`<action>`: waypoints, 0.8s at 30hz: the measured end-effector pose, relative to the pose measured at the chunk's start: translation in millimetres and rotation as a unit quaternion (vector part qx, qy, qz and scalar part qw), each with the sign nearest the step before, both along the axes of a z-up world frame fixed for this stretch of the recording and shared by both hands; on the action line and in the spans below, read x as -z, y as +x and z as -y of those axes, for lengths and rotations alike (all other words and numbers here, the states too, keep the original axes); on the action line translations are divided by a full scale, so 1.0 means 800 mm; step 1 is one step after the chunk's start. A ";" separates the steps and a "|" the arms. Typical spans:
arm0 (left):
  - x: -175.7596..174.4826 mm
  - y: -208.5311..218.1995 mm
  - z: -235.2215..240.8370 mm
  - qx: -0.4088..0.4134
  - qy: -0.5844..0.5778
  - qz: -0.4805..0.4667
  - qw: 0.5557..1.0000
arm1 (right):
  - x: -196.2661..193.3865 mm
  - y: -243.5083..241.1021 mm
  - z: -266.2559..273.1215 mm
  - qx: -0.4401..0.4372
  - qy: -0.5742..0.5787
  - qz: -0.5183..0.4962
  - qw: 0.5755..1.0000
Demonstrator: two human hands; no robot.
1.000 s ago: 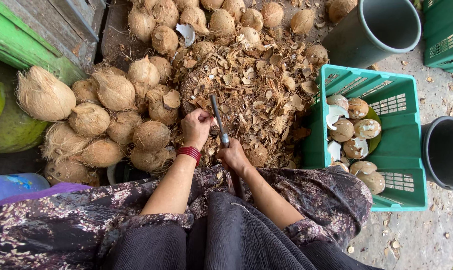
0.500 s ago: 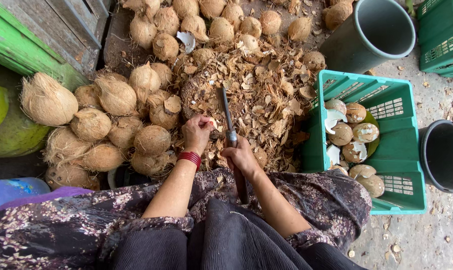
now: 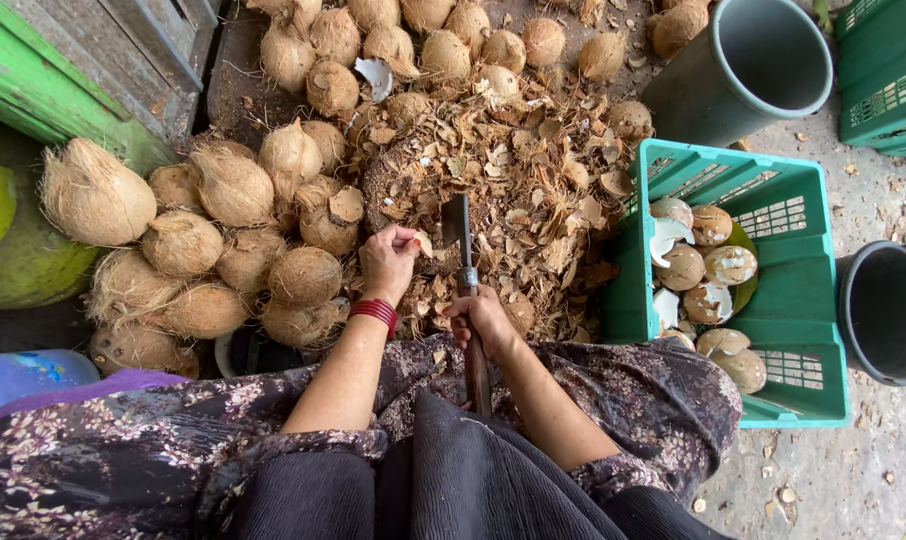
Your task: The person sits on the ground and uses a long-handled knife to peel the husk off coconuts. They rotate each coconut and strike the husk repeatedly until it is removed, then place the peeled coconut into a green crate.
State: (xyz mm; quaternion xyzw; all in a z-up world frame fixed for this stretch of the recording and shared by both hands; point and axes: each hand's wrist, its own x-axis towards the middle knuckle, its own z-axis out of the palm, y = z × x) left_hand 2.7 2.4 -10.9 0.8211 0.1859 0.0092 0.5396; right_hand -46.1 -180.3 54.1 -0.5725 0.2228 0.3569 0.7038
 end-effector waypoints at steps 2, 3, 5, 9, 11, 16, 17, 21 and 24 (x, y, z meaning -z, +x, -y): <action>-0.001 0.004 -0.004 0.019 0.003 0.020 1.000 | -0.002 -0.003 0.000 -0.064 -0.074 0.046 0.994; -0.003 0.010 -0.004 0.029 0.007 0.015 0.999 | -0.004 -0.001 -0.001 -0.095 -0.111 0.071 0.987; -0.003 0.007 0.000 0.048 0.013 -0.002 0.999 | -0.004 -0.007 -0.006 -0.122 -0.138 0.092 0.979; -0.005 0.008 0.008 0.044 0.048 0.002 0.998 | -0.010 -0.006 -0.014 -0.121 -0.147 0.089 0.978; -0.006 0.009 0.010 0.034 0.040 0.049 0.997 | -0.012 -0.001 -0.014 -0.130 -0.164 0.101 0.972; -0.001 0.003 0.010 -0.008 -0.019 -0.010 1.000 | -0.001 0.009 -0.021 -0.169 -0.221 0.211 0.937; 0.000 -0.001 0.009 0.005 0.005 -0.007 1.000 | 0.002 0.007 -0.026 -0.172 -0.223 0.212 0.936; -0.003 0.012 0.012 0.029 0.052 -0.002 0.998 | 0.002 0.015 -0.030 -0.195 -0.255 0.129 0.938; 0.002 0.015 0.011 0.003 0.007 0.003 1.000 | 0.000 0.016 -0.025 -0.118 -0.164 0.080 0.976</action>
